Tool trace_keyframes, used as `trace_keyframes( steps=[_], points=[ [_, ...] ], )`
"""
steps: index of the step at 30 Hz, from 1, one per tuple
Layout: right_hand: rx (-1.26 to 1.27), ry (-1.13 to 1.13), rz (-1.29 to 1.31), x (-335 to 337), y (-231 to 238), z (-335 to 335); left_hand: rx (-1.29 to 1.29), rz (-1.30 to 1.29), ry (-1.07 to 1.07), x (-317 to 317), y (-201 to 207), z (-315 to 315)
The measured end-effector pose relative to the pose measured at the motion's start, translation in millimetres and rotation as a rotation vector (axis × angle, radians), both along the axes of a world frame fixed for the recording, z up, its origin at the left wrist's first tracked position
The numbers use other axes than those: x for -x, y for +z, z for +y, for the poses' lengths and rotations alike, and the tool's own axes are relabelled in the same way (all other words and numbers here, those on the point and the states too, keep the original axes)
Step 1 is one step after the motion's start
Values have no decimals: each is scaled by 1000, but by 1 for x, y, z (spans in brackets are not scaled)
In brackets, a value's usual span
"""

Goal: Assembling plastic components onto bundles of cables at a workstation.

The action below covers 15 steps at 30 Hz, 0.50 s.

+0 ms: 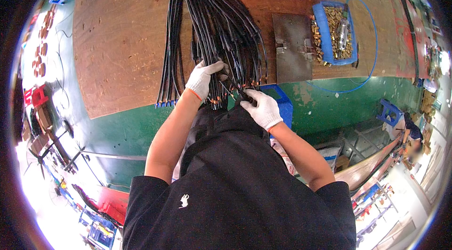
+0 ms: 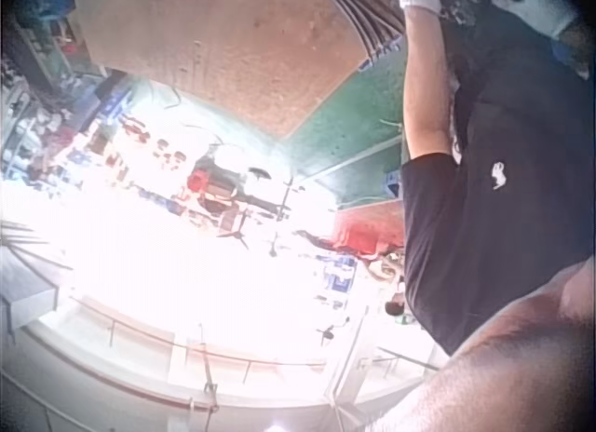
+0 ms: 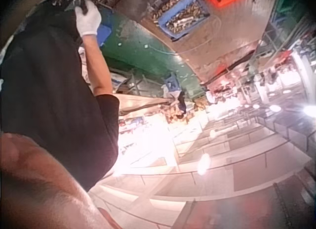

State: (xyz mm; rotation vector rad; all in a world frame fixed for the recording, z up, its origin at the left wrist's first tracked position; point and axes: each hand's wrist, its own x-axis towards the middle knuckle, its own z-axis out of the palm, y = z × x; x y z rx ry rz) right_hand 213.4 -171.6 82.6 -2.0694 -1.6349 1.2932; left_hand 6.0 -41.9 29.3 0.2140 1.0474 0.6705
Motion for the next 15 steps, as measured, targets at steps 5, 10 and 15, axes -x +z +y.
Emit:
trace_keyframes(
  steps=[5,10,15],
  points=[
    [-124,390,-76,-6,4,23,-16,26,-84,10,-7,2],
    [258,52,330,11,-12,32,33,44,-40,10,-2,1],
    [384,-197,427,42,-28,74,-23,234,-117,21,1,-1]
  ],
)
